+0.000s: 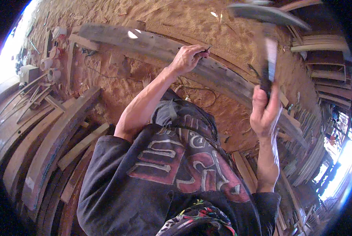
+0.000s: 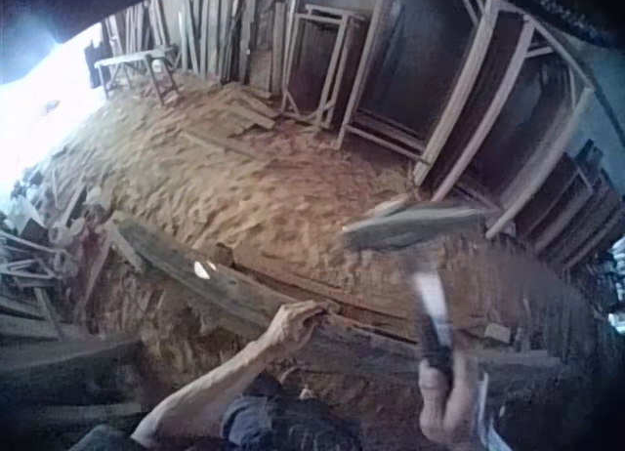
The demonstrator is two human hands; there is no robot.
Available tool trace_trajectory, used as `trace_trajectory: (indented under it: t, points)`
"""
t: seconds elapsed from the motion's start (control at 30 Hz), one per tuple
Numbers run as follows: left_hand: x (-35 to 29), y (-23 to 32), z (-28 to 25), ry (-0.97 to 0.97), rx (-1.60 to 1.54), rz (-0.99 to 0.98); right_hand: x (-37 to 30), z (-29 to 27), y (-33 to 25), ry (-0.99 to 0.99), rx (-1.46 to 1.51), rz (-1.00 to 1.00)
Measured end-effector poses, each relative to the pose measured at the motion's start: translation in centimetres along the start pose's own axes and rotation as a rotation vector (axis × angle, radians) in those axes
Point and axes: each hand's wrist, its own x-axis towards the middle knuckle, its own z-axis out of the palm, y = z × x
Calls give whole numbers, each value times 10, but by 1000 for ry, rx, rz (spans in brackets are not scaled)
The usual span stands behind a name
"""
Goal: The person uses a hammer to drive nails into a curved wooden plank. They repeatedly position nails and strike them with the hammer, occasionally using pliers to adjust the nails.
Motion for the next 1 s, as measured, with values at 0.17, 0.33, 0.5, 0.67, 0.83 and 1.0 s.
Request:
trace_trajectory:
  t: [0.17, 0.33, 0.5, 0.67, 0.83, 1.0]
  points:
    - [1, 10, 4, 47, 42, 66, 4, 10, 16, -152, -304, -69]
    - [-2, 12, -5, 17, 55, 28, 6, -8, 0, -8, 63, 101]
    - [1, 10, 2, -18, 12, 33, -3, 13, 16, 20, -173, -45]
    - [-9, -6, -5, -27, 5, -5, 24, -14, -5, -137, -159, -37]
    - [-3, 5, 4, -12, 15, 37, -4, 4, 9, 179, 195, 45]
    - [-7, 0, -4, -30, 57, -10, 27, -17, -6, -87, -112, 13]
